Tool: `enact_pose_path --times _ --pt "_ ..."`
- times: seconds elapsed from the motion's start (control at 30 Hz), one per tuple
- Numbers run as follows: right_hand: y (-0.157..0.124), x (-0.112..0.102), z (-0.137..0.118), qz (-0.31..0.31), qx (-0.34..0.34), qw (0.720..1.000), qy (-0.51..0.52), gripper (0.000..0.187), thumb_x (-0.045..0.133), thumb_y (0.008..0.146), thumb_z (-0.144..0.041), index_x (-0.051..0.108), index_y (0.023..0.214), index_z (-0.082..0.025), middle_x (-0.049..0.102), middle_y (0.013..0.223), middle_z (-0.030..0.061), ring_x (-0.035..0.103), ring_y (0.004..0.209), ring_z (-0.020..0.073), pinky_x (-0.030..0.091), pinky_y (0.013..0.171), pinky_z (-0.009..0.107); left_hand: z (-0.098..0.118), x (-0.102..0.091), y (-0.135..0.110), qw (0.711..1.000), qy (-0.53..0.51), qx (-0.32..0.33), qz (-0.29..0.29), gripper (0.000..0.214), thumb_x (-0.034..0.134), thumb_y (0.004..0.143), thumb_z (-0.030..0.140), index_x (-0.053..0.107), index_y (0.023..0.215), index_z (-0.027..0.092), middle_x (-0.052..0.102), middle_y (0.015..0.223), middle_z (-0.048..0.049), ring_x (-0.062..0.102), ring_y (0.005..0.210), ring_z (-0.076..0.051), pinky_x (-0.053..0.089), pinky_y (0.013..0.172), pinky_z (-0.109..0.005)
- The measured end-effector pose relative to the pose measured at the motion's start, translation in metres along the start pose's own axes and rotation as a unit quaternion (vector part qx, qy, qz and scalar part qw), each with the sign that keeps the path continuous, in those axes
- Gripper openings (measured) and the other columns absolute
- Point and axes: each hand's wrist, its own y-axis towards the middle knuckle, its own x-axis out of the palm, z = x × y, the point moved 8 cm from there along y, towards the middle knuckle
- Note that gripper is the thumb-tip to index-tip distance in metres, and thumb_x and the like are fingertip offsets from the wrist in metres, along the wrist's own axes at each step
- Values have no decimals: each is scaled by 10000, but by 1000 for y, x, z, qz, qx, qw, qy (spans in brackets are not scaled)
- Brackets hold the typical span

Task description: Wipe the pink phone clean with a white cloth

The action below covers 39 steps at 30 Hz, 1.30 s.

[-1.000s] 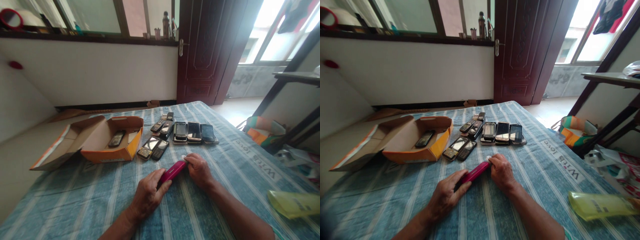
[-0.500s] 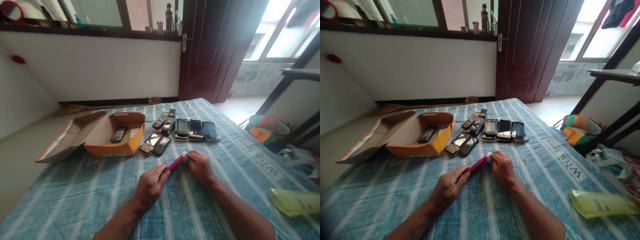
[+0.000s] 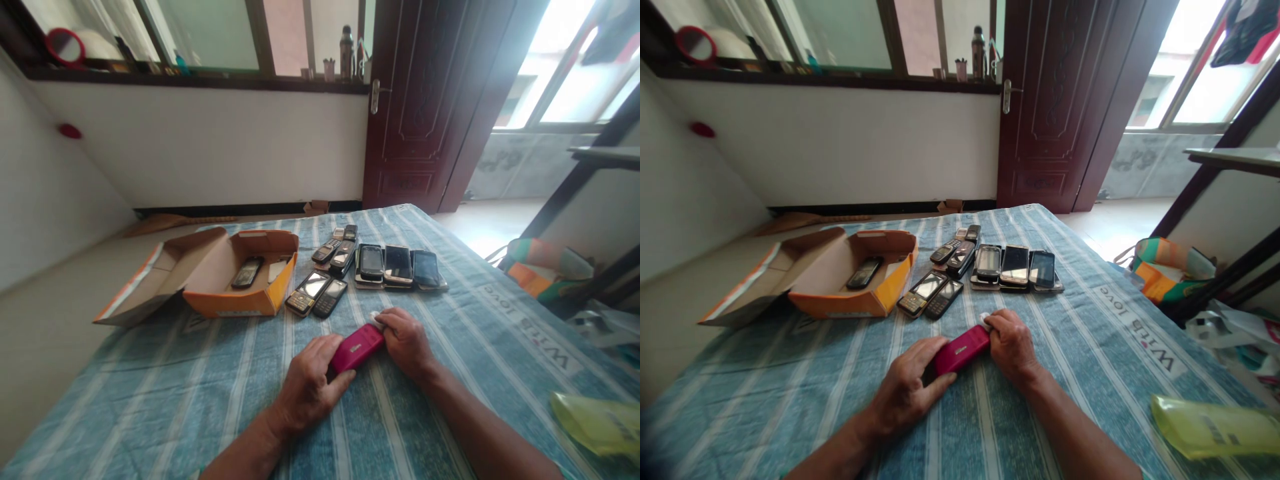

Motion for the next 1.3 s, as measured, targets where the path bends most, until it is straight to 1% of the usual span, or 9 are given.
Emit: enact_pose_path --times 0.3,0.67,0.8,0.87,0.93,0.97,1.07,1.17,1.3 --pt "-2 1 -2 -5 -7 1000 -3 330 440 769 -42 717 853 -200 687 876 44 614 847 167 499 796 278 0 8 -2 999 -5 -20 -46 524 726 674 169 570 1175 161 671 1114 -117 628 1030 -283 533 922 -435" --pt "-5 3 -2 -4 -11 1000 2 328 438 760 -66 716 841 -219 688 869 33 623 835 171 505 774 286 3 11 -4 997 -3 -49 -65 508 736 666 172 587 1152 155 661 1116 -131 617 1012 -287 528 912 -449" --pt "-5 4 -3 -11 -13 1000 10 326 434 767 -72 714 849 -218 686 863 37 621 834 175 507 773 297 0 8 -2 993 -56 -77 -70 565 812 602 254 620 1122 145 661 1127 -144 616 1045 -305 519 933 -448" --pt "-5 5 -3 -13 -12 1000 10 330 431 768 -71 713 853 -221 686 864 37 622 844 179 508 778 301 -11 0 0 985 -105 -129 -45 586 819 601 326 628 1122 140 650 1169 -159 604 1097 -321 507 951 -462" --pt "-5 5 -2 -14 -12 1000 9 333 432 765 -69 712 850 -226 686 867 37 623 849 182 508 782 302 -34 -13 -3 957 -175 -231 7 530 765 670 391 626 1114 136 665 1144 -163 629 1072 -313 534 900 -455" --pt "-6 5 -2 -14 -12 1000 8 332 433 765 -68 712 848 -228 686 870 37 624 851 183 509 784 302 -49 -20 -7 929 -219 -296 38 490 721 716 419 621 1102 134 682 1096 -158 656 1020 -296 558 837 -430" --pt "-6 6 -2 -15 -15 1000 6 322 445 765 -72 713 836 -237 688 873 34 628 852 184 512 776 295 -93 -43 -28 807 -337 -464 140 419 644 794 463 596 1041 128 701 974 -141 700 872 -243 571 628 -305" --pt "-6 6 -3 -15 -20 1000 3 320 450 760 -71 715 818 -242 690 866 32 631 843 185 515 769 293 -127 -74 -45 722 -370 -537 233 321 670 795 402 579 953 138 683 900 -110 702 735 -207 536 505 -246" --pt "-6 7 -4 -20 -22 1000 -2 329 442 768 -71 717 829 -240 692 876 36 625 847 192 513 780 309 -153 -93 -51 654 -402 -596 236 311 614 844 426 562 973 148 654 743 -84 682 598 -226 530 434 -294"
